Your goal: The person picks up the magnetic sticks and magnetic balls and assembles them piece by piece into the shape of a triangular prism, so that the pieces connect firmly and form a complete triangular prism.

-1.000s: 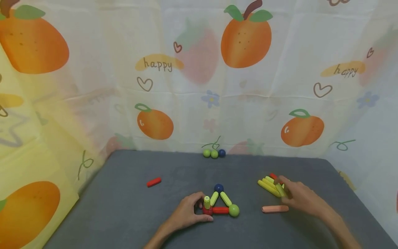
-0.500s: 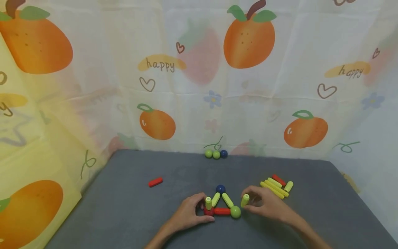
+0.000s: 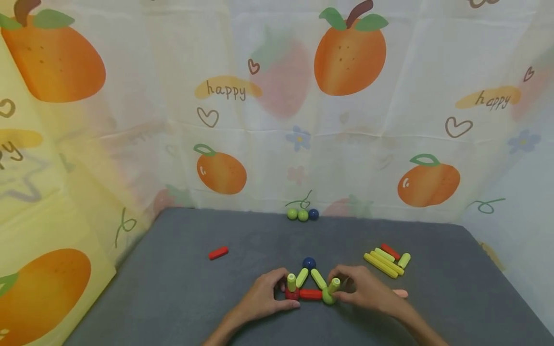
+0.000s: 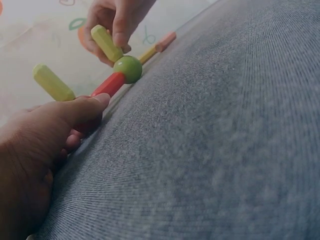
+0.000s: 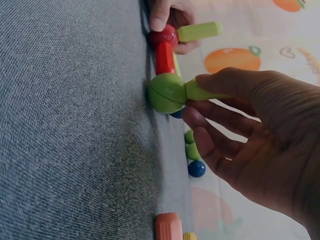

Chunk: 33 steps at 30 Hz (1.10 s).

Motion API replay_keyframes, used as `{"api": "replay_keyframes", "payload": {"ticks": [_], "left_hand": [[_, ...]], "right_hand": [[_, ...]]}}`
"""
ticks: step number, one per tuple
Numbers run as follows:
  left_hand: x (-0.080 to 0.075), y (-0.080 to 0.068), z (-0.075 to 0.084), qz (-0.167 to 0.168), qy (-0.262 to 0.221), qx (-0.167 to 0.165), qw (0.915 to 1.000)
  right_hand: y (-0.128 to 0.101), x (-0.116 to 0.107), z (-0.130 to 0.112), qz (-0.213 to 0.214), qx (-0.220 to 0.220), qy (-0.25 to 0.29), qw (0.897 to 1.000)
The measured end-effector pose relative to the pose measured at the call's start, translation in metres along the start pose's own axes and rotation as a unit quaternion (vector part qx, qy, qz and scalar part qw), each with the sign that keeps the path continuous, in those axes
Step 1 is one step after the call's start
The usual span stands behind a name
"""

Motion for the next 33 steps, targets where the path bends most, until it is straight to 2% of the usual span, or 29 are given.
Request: {"api": "replay_keyframes", "payload": {"ticks": [8, 14, 17, 21, 23, 28, 33], "left_hand": [[-0.001, -0.002, 0.000, 0.001, -0.027, 0.010, 0.9996], [-0.001, -0.001, 0.001, -0.001, -0.026, 0.014, 0.9996], [0.000, 0.000, 0.001, -0.004, -0.026, 0.012, 0.9996], [0.000, 0.000, 0.001, -0.007, -0.023, 0.016, 0.9996], [0.000, 0.001, 0.001, -0.006, -0.022, 0.020, 0.9995], [0.001, 0.001, 0.001, -0.004, -0.018, 0.027, 0.9995], [0.001, 0.000, 0.001, -0.003, -0.021, 0.029, 0.9994]], "right_hand": [[0.002, 0.002, -0.006, -0.018, -0.027, -0.008, 0.999], [0.006, 0.004, -0.007, -0.043, -0.005, -0.014, 0.999], [0.007, 0.003, -0.005, -0.069, 0.003, -0.010, 0.998], [0.012, -0.009, -0.001, -0.104, 0.015, -0.006, 0.994], [0.021, -0.020, 0.003, -0.105, 0.020, -0.008, 0.994], [0.060, -0.046, 0.019, -0.073, 0.013, -0.067, 0.995], [0.109, -0.051, 0.043, -0.035, -0.001, -0.156, 0.987]]}}
Point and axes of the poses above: each hand's wrist, its own y-axis towards the middle knuckle, its own x-axis out of the palm, z = x × y, the point moved 6 cm from there along y, towards the middle knuckle, and after that the axes turned 8 degrees about -y, right-handed, at the moved point
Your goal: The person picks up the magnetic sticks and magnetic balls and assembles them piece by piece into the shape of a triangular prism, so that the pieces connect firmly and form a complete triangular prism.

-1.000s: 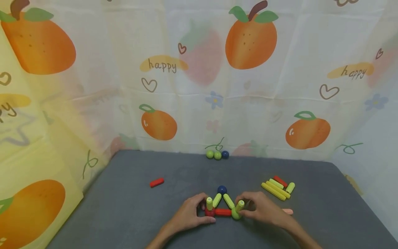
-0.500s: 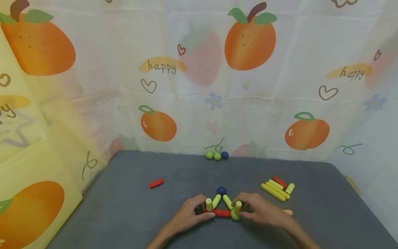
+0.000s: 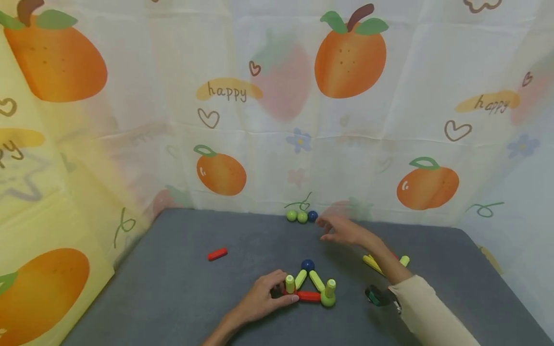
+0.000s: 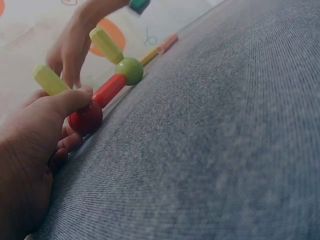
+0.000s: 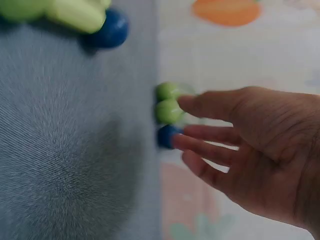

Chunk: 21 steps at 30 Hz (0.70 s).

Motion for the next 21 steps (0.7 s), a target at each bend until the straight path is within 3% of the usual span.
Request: {"api": "replay_keyframes", "payload": {"ticks": [3, 7, 15, 21], "left_hand": [[-0.002, 0.001, 0.001, -0.004, 0.002, -0.004, 1.0000], [-0.001, -0.001, 0.001, -0.007, -0.001, -0.007, 1.0000], [0.001, -0.002, 0.000, -0.004, -0.015, -0.008, 0.9998], [-0.001, -0.001, -0.002, -0.005, -0.009, -0.016, 0.9998]], "right_hand": [[0.022, 0.007, 0.014, 0.028, 0.006, -0.063, 0.998], [0.036, 0.021, 0.028, 0.066, 0.009, -0.116, 0.991], [0.032, 0.031, 0.043, 0.055, 0.085, -0.113, 0.988], [0.033, 0.027, 0.039, 0.080, 0.060, -0.122, 0.987]]}}
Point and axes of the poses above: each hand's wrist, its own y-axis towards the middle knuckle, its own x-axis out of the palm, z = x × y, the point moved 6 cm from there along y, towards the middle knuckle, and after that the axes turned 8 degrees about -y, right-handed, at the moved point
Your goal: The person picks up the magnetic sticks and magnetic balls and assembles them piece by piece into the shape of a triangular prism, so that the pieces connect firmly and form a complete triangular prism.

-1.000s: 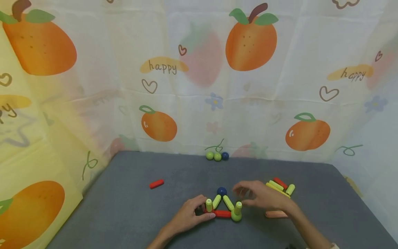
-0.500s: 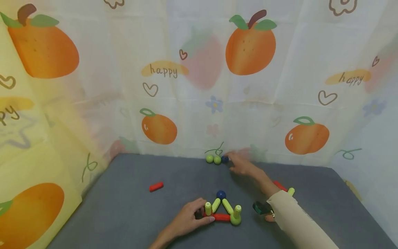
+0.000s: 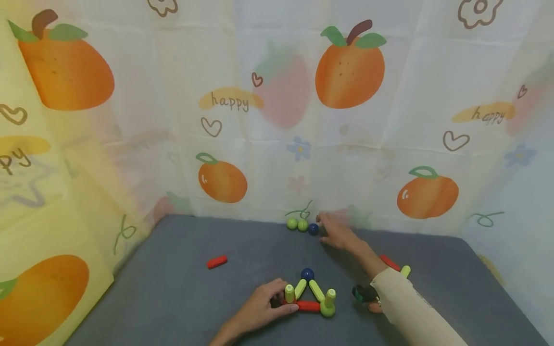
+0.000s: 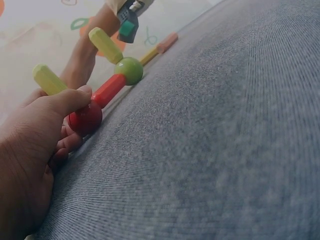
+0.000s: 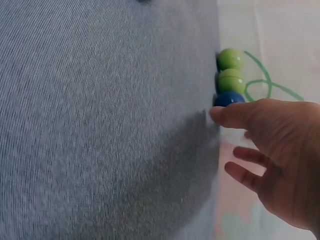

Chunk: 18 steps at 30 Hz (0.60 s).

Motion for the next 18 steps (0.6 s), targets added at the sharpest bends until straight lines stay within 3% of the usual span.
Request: {"api": "replay_keyframes", "payload": {"ticks": [4, 8, 13, 18], "left_hand": [[0.002, 0.000, -0.001, -0.006, 0.000, -0.007, 1.0000], [0.004, 0.001, -0.003, -0.008, 0.000, -0.011, 0.9999], [0.004, 0.002, -0.004, -0.005, 0.002, -0.012, 0.9999], [0.003, 0.001, -0.005, -0.002, 0.009, -0.009, 0.9999]], "right_hand": [[0.001, 0.007, -0.002, 0.003, -0.012, -0.017, 1.000], [0.000, 0.008, 0.001, 0.002, 0.011, -0.020, 1.000], [-0.014, -0.005, -0.008, -0.019, 0.004, 0.025, 0.999], [-0.053, -0.036, -0.032, -0.031, -0.030, 0.117, 0.992]]}}
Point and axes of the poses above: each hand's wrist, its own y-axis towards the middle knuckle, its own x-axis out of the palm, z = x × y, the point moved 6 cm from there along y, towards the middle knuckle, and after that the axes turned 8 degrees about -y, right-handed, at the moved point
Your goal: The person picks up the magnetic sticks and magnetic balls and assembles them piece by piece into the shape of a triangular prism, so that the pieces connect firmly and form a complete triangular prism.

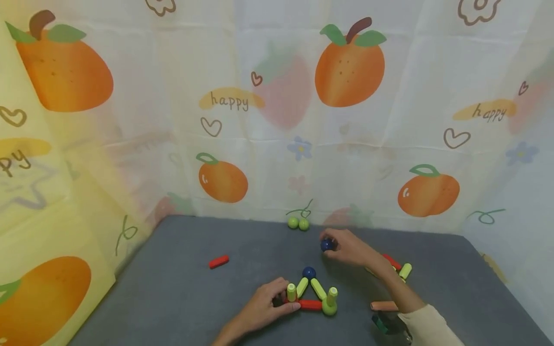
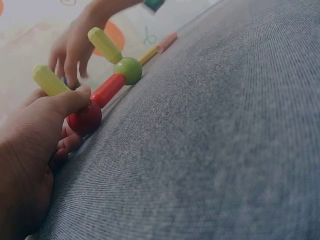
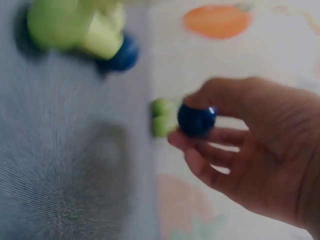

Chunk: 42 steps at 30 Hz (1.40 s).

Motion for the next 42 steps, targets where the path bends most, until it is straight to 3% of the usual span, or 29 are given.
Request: {"api": "replay_keyframes", "payload": {"ticks": [6, 12, 15, 22, 28, 37, 42], "left_hand": [[0.000, -0.002, -0.001, -0.002, 0.006, -0.005, 1.0000], [-0.002, -0.002, 0.001, -0.004, 0.004, -0.011, 0.9999], [-0.004, -0.001, 0.002, -0.003, 0.005, -0.011, 0.9999], [-0.005, 0.001, 0.001, -0.006, 0.010, -0.015, 0.9998], [-0.003, 0.003, 0.000, -0.009, 0.008, -0.014, 0.9998], [-0.002, 0.002, 0.000, -0.012, 0.002, -0.013, 0.9998], [-0.001, 0.001, -0.001, -0.022, -0.024, -0.014, 0.9994]], "right_hand": [[-0.045, -0.027, -0.042, -0.052, -0.071, 0.116, 0.989], [-0.065, -0.029, -0.070, -0.108, -0.160, 0.112, 0.975], [-0.066, -0.026, -0.073, -0.121, -0.158, 0.107, 0.974], [-0.066, -0.009, -0.054, -0.165, -0.080, 0.122, 0.975], [-0.072, 0.027, -0.039, -0.193, -0.047, 0.180, 0.963], [-0.068, 0.039, -0.042, -0.196, -0.048, 0.218, 0.955], [-0.062, 0.040, -0.043, -0.210, -0.086, 0.214, 0.950]]}}
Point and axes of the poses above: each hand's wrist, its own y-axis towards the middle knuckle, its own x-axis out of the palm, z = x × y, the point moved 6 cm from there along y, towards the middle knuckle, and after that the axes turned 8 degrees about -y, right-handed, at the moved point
